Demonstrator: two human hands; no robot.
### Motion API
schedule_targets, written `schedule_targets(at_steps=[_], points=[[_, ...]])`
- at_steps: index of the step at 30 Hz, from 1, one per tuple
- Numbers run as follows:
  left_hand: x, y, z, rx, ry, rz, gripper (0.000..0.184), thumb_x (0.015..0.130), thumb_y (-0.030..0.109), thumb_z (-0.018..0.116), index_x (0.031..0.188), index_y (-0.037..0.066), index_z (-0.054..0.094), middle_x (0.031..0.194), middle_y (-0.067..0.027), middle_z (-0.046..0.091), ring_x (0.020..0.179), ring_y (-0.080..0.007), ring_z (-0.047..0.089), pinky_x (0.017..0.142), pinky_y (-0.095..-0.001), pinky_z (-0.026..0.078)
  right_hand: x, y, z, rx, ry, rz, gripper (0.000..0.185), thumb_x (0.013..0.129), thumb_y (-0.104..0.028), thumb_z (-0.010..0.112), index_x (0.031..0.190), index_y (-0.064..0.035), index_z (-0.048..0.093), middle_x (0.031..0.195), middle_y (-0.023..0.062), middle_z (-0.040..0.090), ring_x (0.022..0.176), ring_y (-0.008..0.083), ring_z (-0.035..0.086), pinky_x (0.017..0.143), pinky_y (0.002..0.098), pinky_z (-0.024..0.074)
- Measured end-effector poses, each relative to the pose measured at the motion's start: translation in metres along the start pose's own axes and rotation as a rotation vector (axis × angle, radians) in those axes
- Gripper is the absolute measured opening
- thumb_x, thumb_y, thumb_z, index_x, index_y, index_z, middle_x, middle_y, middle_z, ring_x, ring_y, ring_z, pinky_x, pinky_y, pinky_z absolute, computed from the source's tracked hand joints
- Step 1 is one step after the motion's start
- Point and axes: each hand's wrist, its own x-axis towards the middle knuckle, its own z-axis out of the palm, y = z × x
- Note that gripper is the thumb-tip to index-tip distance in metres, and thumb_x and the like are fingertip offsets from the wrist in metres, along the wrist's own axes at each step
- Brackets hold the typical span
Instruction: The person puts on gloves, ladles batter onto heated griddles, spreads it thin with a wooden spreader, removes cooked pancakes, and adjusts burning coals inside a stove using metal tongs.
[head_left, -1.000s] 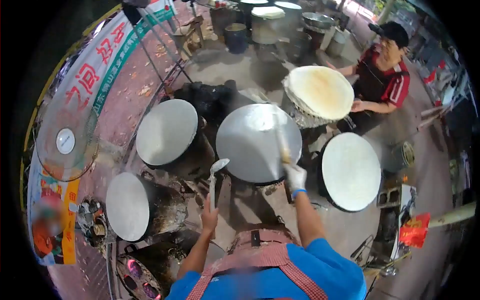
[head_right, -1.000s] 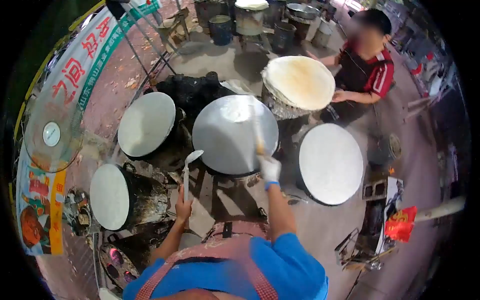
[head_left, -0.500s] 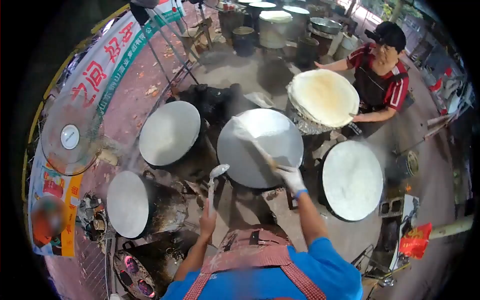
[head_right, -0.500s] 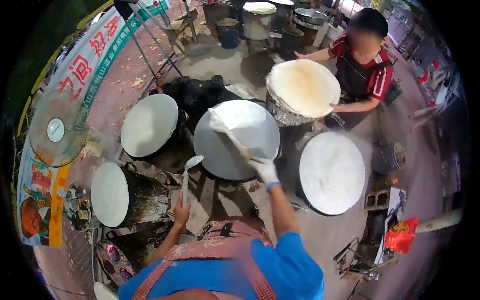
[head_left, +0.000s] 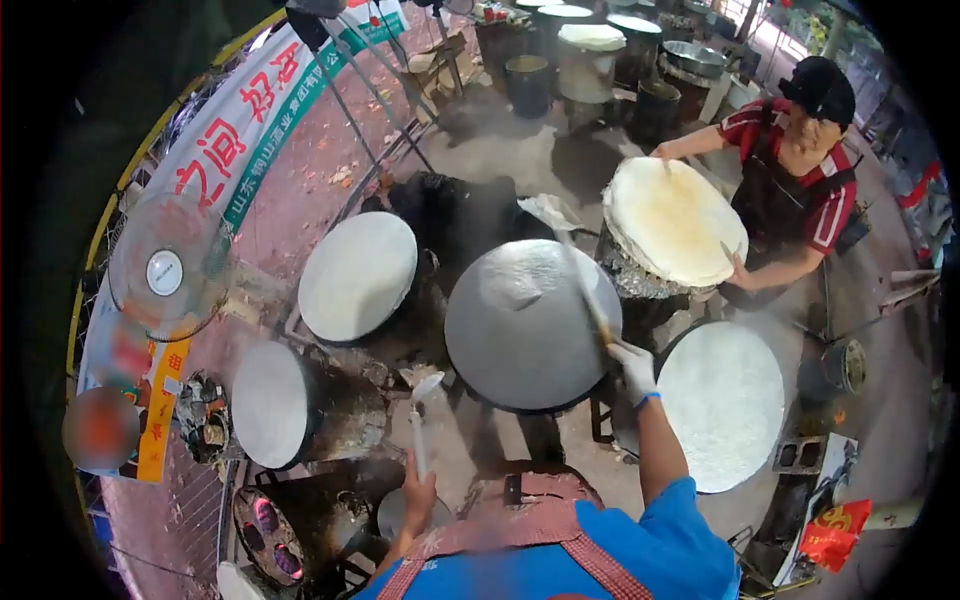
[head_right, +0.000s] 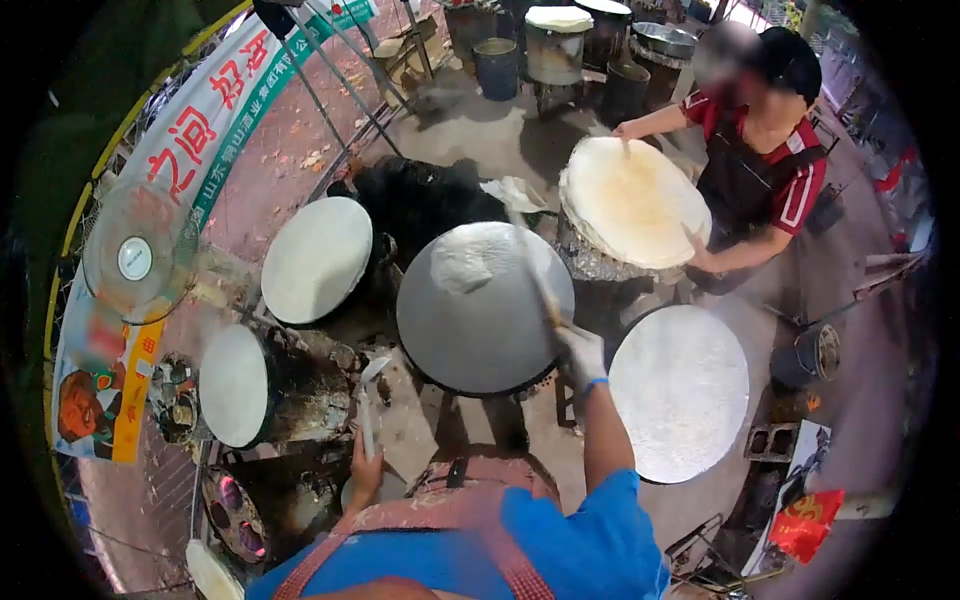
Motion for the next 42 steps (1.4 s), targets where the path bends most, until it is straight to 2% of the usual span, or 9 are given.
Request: schedule_targets(at_steps=[5,10,12,14,20,30,32,37,42], points=[[-0.017,-0.005,0.003,-0.576,-0.119,-0.458,0.070,0.078,0.001,0.049,0.141,0.014,0.024,0.067,-0.0029,0.046,0.043,-0.0091,0.039,0.035,-0.0248,0.030,0.024,0.041,0.005,-0.329,-0.276,-0.010,0.034,0.075,-0.018,0.068,0.100,0.0042,0.065,0.087,0.0040,0.064,0.077,0.0113,0.056,0.067,0.0241,0.0439],[-0.038,-0.022,0.003,-0.484,-0.035,-0.580,0.074,0.078,-0.003,0.050,0.142,0.015,0.020,0.063,-0.0031,0.045,0.040,-0.0117,0.038,0.035,-0.0266,0.032,0.052,-0.018,-0.011,-0.264,-0.089,0.119,0.021,0.076,-0.017,0.064,0.088,-0.0007,0.067,0.069,0.0011,0.060,0.058,0.0098,0.053,0.051,0.0241,0.0406],[-0.037,-0.029,0.005,-0.536,-0.018,-0.638,0.074,0.078,-0.004,0.050,0.142,0.015,0.020,0.062,-0.0034,0.045,0.040,-0.0125,0.040,0.034,-0.0271,0.032,0.068,0.015,0.007,-0.329,-0.314,-0.061,0.020,0.075,-0.021,0.067,0.086,-0.0037,0.067,0.061,-0.0009,0.054,0.048,0.0084,0.047,0.041,0.0241,0.0349],[-0.039,-0.032,0.005,-0.539,-0.023,-0.674,0.075,0.078,-0.004,0.050,0.143,0.018,0.020,0.060,-0.0043,0.046,0.039,-0.0131,0.041,0.033,-0.0287,0.034,0.049,0.017,0.008,-0.439,-0.358,0.155,0.019,0.074,-0.020,0.068,0.082,-0.0028,0.068,0.063,-0.0007,0.055,0.053,0.0082,0.050,0.046,0.0235,0.0374],[-0.059,-0.052,0.002,-0.469,0.069,-0.610,0.075,0.078,-0.005,0.051,0.142,0.019,0.021,0.055,-0.0046,0.045,0.038,-0.0137,0.042,0.033,-0.0283,0.034,0.102,-0.018,-0.022,-0.294,-0.194,0.073,0.027,0.076,-0.022,0.065,0.095,-0.0027,0.069,0.062,-0.0017,0.056,0.053,0.0080,0.049,0.047,0.0231,0.0354],[-0.070,-0.053,-0.003,-0.641,0.113,-0.659,0.076,0.078,-0.004,0.051,0.142,0.018,0.016,0.056,-0.0048,0.043,0.041,-0.0145,0.043,0.034,-0.0287,0.035,0.096,-0.020,-0.020,-0.493,-0.535,-0.110,0.018,0.074,-0.021,0.067,0.080,-0.0048,0.069,0.060,-0.0015,0.054,0.046,0.0064,0.045,0.040,0.0224,0.0324],[-0.079,-0.074,0.002,-0.586,0.146,-0.648,0.075,0.078,-0.004,0.051,0.142,0.016,0.017,0.057,-0.0047,0.044,0.041,-0.0143,0.044,0.035,-0.0286,0.036,0.114,-0.045,0.001,-0.442,-0.276,0.032,0.018,0.076,-0.022,0.065,0.082,-0.0048,0.068,0.060,-0.0025,0.053,0.046,0.0059,0.043,0.040,0.0212,0.0309],[-0.081,-0.074,0.001,-0.440,0.157,-0.600,0.073,0.076,-0.005,0.050,0.140,0.016,0.023,0.056,-0.0052,0.043,0.040,-0.0149,0.043,0.034,-0.0296,0.034,0.117,-0.002,-0.016,-0.592,-0.619,0.123,0.019,0.072,-0.017,0.069,0.082,-0.0013,0.068,0.064,0.0001,0.055,0.051,0.0076,0.047,0.045,0.0234,0.0358],[-0.092,-0.053,0.002,-0.641,0.274,-0.678,0.064,0.076,-0.006,0.050,0.134,0.014,0.034,0.058,-0.0024,0.046,0.040,-0.0109,0.043,0.032,-0.0264,0.033,0.110,-0.038,-0.008,-0.540,-0.458,0.092,0.019,0.070,-0.021,0.070,0.075,-0.0036,0.067,0.065,-0.0002,0.060,0.051,0.0067,0.050,0.043,0.0217,0.0350]])
